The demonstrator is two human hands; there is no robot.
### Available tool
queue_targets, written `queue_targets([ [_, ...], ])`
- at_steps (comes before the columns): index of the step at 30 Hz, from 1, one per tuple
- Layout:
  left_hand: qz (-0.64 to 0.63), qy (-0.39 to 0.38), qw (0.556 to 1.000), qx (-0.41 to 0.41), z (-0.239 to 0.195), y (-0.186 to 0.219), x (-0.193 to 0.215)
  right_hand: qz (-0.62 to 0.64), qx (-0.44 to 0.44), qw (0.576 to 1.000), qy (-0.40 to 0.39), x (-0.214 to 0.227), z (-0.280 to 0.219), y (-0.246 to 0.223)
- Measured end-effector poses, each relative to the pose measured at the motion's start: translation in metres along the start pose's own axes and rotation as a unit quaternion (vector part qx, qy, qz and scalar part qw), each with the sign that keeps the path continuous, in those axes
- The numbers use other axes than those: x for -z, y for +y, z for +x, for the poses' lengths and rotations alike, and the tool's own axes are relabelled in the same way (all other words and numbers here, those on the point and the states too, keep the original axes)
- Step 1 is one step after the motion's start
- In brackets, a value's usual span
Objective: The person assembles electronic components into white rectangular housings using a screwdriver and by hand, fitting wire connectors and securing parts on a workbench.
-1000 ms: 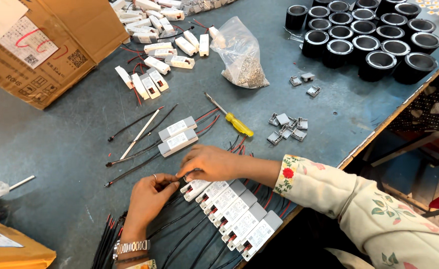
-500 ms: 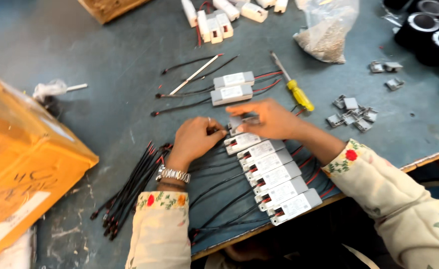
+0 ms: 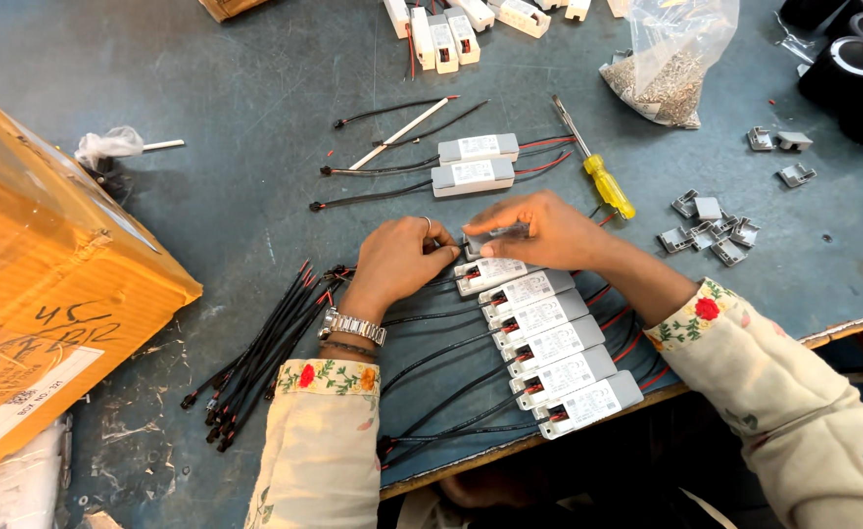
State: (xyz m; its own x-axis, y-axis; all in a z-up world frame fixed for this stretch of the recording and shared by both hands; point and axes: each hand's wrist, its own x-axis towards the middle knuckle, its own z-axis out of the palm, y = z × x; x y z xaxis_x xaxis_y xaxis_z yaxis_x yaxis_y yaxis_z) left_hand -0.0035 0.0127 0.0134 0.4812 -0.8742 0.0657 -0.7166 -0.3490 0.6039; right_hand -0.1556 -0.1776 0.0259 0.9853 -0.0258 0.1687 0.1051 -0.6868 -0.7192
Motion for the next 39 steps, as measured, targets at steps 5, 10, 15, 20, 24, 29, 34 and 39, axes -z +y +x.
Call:
queue_targets([
  [5,-0.004,-0.006,1.000,0.005,0.001,-0.001,0.000,0.003,-0.014,1.000,0.011,-0.002,-0.002,-0.005],
  [10,0.000,-0.015,1.000,0.010,0.002,-0.002,0.000,-0.040,0.020,0.998,0.045,-0.006,-0.001,-0.011],
  [15,0.002,-0.010,1.000,-0.001,0.001,-0.002,0.000,-0.038,0.001,0.998,0.053,-0.009,-0.001,-0.015],
  [20,0.002,-0.013,1.000,0.010,0.001,0.000,0.000,-0.037,0.021,0.998,0.052,-0.010,0.000,-0.011],
  [24,-0.022,0.004,1.000,0.008,0.001,0.000,-0.001,-0.060,0.071,0.994,0.058,-0.008,0.003,-0.007],
  [29,-0.096,0.003,0.995,0.020,0.002,0.003,-0.002,-0.123,0.019,0.992,0.029,-0.002,0.006,-0.010],
  [34,-0.111,-0.010,0.993,0.023,0.003,0.004,-0.004,-0.161,0.044,0.986,0.028,0.000,0.008,-0.007],
  [39,-0.176,-0.011,0.984,0.029,0.012,-0.008,-0.014,-0.220,0.059,0.974,0.014,0.007,0.014,-0.009],
])
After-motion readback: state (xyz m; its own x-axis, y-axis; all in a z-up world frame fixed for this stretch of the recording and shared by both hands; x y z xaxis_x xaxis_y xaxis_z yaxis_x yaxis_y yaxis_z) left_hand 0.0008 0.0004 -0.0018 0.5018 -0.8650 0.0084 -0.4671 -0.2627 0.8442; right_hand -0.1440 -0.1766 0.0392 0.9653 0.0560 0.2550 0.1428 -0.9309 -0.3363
